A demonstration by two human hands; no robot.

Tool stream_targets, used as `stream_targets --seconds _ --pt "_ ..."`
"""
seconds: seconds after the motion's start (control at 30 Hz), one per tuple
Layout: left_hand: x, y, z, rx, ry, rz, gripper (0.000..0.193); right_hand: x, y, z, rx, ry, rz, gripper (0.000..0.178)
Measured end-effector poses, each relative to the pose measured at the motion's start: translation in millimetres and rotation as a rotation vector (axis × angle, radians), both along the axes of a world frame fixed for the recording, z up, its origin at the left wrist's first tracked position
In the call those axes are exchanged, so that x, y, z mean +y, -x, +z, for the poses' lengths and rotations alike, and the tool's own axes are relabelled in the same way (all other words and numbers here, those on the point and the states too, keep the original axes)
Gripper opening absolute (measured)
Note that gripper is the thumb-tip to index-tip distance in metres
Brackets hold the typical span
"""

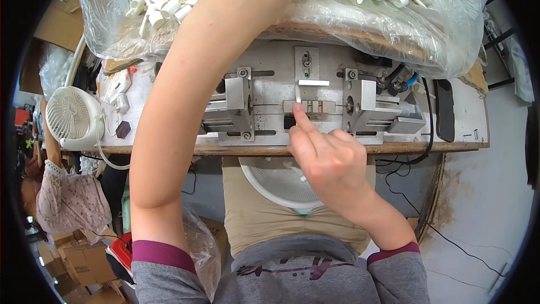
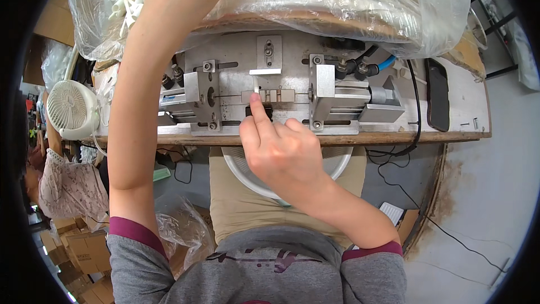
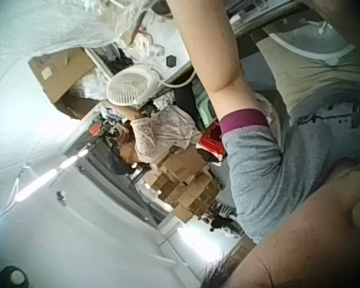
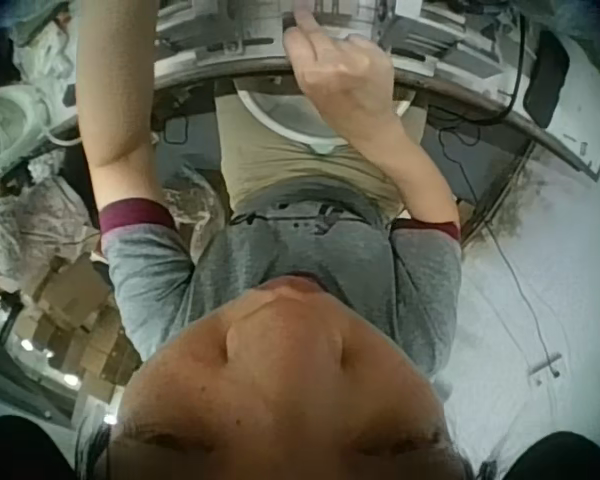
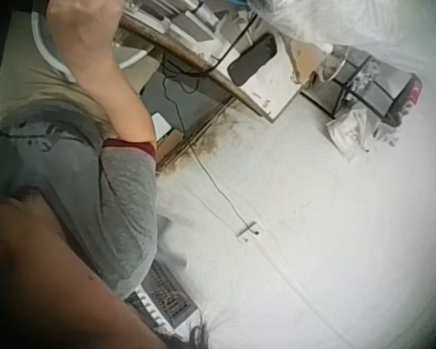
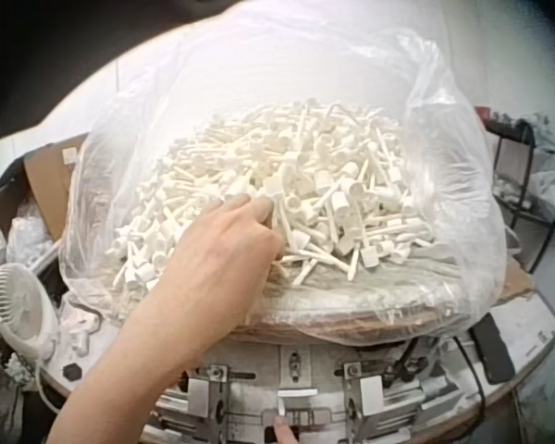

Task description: Assembling small white plastic components using a pneumatic assembly machine.

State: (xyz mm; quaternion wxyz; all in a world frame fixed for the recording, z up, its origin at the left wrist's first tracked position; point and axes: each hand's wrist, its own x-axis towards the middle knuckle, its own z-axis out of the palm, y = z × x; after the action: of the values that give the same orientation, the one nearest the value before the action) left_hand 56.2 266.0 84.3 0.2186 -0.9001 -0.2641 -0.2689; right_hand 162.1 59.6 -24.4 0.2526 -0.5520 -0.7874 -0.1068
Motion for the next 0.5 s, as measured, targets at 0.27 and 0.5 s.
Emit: stream_targets --seconds 0.27,0.5 --pt "-30 -5 25 -0.777 0.772 -0.193 0.015 3 1 14 -0.056 0.018 0.038 0.024" --pt "-66 52 14 -1.145 1.485 -0.842 0.031 48 -35 71 0.480 -0.168 0.075 0.024"
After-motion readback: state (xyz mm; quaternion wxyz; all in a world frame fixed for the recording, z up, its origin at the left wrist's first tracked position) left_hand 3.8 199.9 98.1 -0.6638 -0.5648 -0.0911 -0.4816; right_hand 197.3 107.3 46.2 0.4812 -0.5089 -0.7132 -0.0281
